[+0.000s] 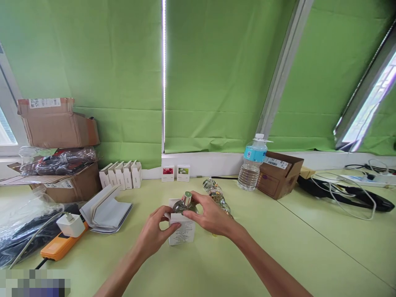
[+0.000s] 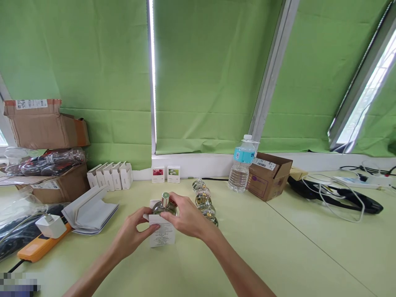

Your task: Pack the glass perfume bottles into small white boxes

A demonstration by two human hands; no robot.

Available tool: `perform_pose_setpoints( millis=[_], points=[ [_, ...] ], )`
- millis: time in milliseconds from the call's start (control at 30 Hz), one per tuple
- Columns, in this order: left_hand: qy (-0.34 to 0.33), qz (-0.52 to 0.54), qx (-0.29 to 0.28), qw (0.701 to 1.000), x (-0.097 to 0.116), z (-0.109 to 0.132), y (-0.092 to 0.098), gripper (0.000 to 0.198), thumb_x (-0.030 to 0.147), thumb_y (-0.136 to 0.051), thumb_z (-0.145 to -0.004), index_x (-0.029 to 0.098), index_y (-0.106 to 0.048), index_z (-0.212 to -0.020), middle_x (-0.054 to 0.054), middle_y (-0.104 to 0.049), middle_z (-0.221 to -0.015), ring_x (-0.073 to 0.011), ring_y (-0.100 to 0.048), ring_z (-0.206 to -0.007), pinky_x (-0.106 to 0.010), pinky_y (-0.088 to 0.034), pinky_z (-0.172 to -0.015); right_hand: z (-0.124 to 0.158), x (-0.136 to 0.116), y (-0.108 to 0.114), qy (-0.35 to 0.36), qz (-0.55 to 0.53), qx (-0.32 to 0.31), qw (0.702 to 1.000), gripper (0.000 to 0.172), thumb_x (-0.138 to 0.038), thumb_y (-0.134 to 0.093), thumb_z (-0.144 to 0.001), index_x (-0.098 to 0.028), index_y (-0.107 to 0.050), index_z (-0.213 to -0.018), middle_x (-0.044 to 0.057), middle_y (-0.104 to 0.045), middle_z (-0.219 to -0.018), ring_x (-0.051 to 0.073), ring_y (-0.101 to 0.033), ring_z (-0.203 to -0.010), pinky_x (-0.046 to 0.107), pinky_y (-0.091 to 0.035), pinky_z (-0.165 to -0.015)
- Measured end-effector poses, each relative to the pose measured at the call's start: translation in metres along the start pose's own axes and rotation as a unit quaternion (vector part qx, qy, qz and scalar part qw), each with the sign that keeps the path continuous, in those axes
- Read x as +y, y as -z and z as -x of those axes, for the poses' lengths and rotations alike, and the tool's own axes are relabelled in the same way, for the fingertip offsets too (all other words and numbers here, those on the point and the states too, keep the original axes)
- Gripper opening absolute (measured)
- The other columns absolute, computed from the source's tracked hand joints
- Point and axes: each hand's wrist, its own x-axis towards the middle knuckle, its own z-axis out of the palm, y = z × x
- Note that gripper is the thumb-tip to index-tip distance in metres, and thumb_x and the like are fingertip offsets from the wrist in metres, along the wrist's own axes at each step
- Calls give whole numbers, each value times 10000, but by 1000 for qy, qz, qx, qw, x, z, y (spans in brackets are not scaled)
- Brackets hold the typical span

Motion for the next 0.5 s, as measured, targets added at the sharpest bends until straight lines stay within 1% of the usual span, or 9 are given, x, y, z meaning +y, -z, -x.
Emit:
perform_pose_setpoints(
  millis=[133, 200, 300, 400, 500],
  points=[
    [-1, -7, 6, 1000, -1, 2, 0, 166, 305, -645, -838, 229, -575, -967, 0, -667, -975, -151, -650, -859, -317, -554, -835, 0, -1, -3, 4, 4, 3, 1000, 111, -295, -555, -903, -206, -550, -968, 1, -628, -904, 161, -553, -807, 281, -419, -721],
    [6, -3, 9, 1000, -1, 2, -1, 209, 320, -653, -833, 237, -560, -1000, 4, -678, -961, -155, -666, -851, -312, -557, -821, -1, -1, -5, 3, 8, 5, 1000, 146, -350, -521, -929, -205, -543, -929, -6, -616, -866, 155, -541, -777, 273, -408, -687],
    [21, 14, -3, 1000, 0, 2, -1, 306, 333, -664, -826, 254, -513, -1080, 5, -698, -959, -172, -688, -865, -314, -559, -801, 0, -3, -7, -3, 19, 9, 1000, 232, -416, -476, -950, -206, -524, -864, -15, -586, -819, 144, -517, -732, 263, -387, -636],
    [25, 19, -9, 999, 1, 2, 0, 300, 338, -665, -824, 256, -503, -1063, 5, -702, -953, -180, -694, -868, -316, -556, -797, 1, -6, -10, 1, 32, 15, 999, 215, -395, -480, -950, -209, -508, -846, -18, -565, -820, 139, -502, -721, 259, -377, -620],
    [22, 21, -6, 1000, 2, 2, 0, 283, 336, -663, -826, 259, -504, -1047, 14, -699, -951, -172, -693, -862, -310, -551, -802, 2, -7, -14, 9, 34, 22, 999, 168, -345, -476, -952, -210, -517, -861, -9, -559, -838, 143, -516, -746, 265, -394, -652]
  ],
)
